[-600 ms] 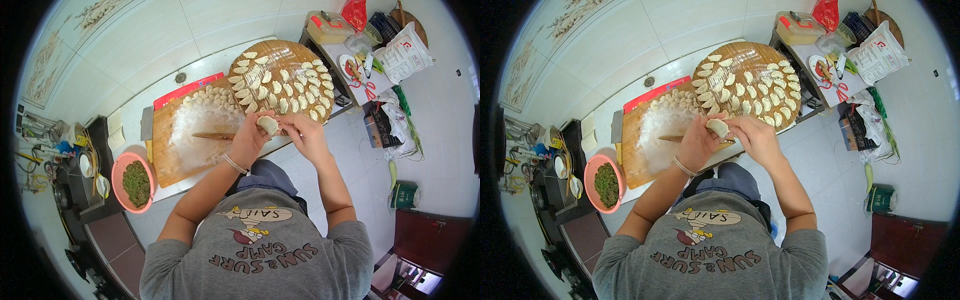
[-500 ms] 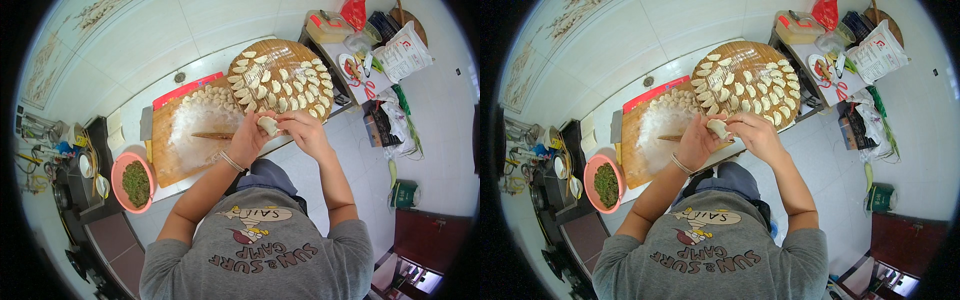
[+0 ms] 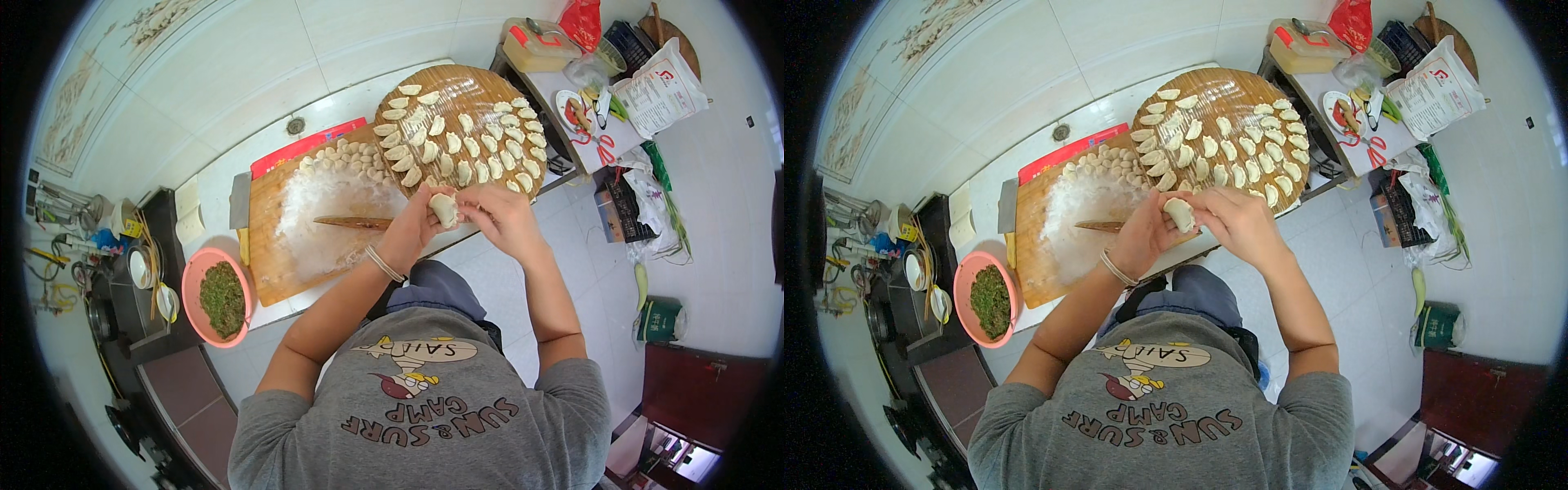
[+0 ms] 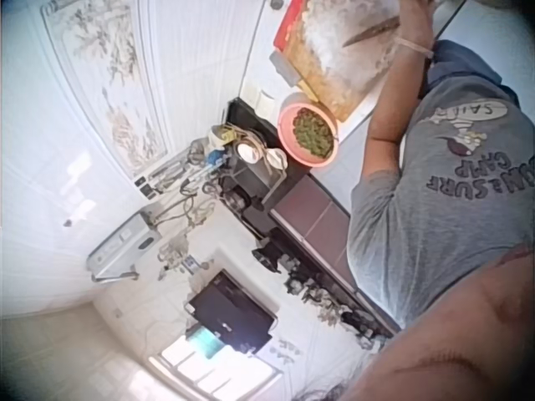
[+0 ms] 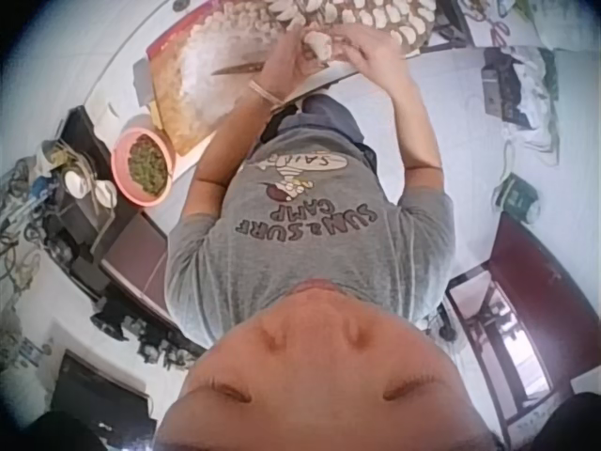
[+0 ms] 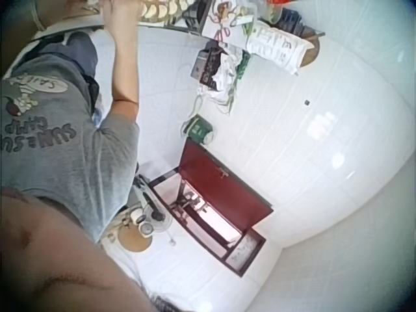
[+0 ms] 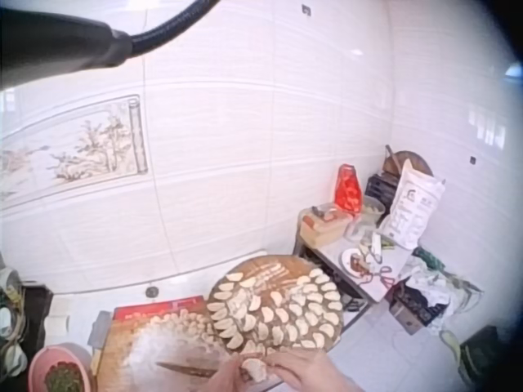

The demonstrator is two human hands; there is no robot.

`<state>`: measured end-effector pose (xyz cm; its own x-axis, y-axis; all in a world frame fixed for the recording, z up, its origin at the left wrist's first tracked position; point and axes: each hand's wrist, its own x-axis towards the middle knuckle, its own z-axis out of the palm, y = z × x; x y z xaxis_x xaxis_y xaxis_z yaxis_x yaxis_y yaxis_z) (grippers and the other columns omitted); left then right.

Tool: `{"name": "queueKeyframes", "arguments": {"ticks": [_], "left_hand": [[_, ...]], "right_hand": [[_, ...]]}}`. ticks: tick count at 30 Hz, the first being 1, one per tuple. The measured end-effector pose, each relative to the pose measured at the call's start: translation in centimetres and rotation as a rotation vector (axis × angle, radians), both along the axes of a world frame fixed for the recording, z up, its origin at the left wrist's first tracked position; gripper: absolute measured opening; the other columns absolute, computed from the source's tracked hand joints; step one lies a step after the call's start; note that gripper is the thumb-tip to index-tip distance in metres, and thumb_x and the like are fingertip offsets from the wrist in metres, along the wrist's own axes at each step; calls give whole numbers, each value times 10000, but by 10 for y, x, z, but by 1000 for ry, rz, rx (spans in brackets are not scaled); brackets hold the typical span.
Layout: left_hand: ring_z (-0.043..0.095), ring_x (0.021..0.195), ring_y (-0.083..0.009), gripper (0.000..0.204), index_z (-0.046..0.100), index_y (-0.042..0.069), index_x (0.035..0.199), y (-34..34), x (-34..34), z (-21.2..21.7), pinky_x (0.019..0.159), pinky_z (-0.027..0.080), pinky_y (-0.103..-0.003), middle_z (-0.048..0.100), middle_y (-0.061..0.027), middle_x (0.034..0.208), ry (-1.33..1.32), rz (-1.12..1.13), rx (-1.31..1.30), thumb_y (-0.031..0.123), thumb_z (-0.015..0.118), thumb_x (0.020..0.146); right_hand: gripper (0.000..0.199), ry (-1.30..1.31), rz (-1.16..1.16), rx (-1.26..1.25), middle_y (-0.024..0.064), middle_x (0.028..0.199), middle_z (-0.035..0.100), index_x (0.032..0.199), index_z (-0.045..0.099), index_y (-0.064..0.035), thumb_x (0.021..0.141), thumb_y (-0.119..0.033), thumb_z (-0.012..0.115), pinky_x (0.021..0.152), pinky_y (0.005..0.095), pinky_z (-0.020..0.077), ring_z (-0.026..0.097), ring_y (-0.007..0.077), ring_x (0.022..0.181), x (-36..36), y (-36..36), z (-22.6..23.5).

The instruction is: The person uses a wooden rolling pin to flatten small balls of dough into circular wrappers on a floured wooden board. They repeatedly roll, rotate, and adjust the dough pieces to achieve a uniform shape, placing the finished wrappers aside on the board.

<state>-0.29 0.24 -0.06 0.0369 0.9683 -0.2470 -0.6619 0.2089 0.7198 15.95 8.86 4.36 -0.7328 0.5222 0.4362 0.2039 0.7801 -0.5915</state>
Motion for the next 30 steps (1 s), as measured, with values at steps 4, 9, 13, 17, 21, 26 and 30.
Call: {"name": "queueKeyframes", "arguments": {"ticks": [4, 9, 13, 17, 21, 26, 30], "left_hand": [[588, 1085, -192, 573, 461, 14, 1296, 1, -2, 8, 1006, 461, -371, 570, -109, 1197, 11, -63, -24, 487, 272, 1035], [582, 1086, -177, 560, 461, 17, 1301, 4, 1, 3, 983, 473, -355, 571, -103, 1197, 102, -90, -38, 474, 267, 1041], [574, 1075, -164, 539, 465, 32, 1301, 6, 4, 2, 952, 482, -334, 574, -92, 1195, 191, -94, -28, 459, 255, 1047], [585, 1006, -159, 554, 455, 40, 1303, 7, -6, -11, 911, 486, -306, 580, -82, 1182, 97, -103, -5, 485, 252, 1042], [598, 938, -157, 584, 453, 41, 1300, 8, -9, 0, 856, 495, -295, 592, -81, 1143, 88, -167, -38, 521, 260, 1030], [607, 938, -158, 607, 454, 37, 1312, 11, -6, 3, 812, 502, -294, 606, -80, 1106, 173, -189, -77, 537, 265, 1024], [613, 939, -161, 610, 467, 46, 1310, 14, -5, -7, 801, 503, -287, 609, -78, 1098, 224, -197, -69, 546, 267, 1021]], "right_hand": [[163, 36, 146, 128, 71, 874, 657, 885, 661, -47, 727, -17, 690, 671, 341, 538, 655, 264, 776, 2, 16, -3], [162, 2, 131, 66, 78, 794, 614, 879, 652, -48, 725, -12, 688, 635, 368, 515, 628, 284, 719, 0, 14, -6], [183, -96, 62, 36, 87, 775, 608, 904, 651, -56, 730, -10, 683, 629, 373, 510, 623, 294, 713, -1, 10, -7], [186, 0, 20, -101, 84, 818, 640, 912, 662, -57, 732, -18, 690, 639, 367, 518, 637, 286, 741, -4, 5, 5], [160, 17, 146, 58, 75, 845, 653, 884, 669, -48, 729, -35, 706, 641, 351, 524, 644, 268, 763, 0, 23, 1], [124, 25, 213, 50, 70, 827, 645, 849, 661, -45, 731, -24, 695, 627, 344, 521, 636, 267, 753, -4, 25, -2], [132, -119, 124, 56, 70, 841, 646, 848, 655, -48, 723, -37, 699, 619, 352, 518, 640, 270, 750, -4, 20, -5]]}}
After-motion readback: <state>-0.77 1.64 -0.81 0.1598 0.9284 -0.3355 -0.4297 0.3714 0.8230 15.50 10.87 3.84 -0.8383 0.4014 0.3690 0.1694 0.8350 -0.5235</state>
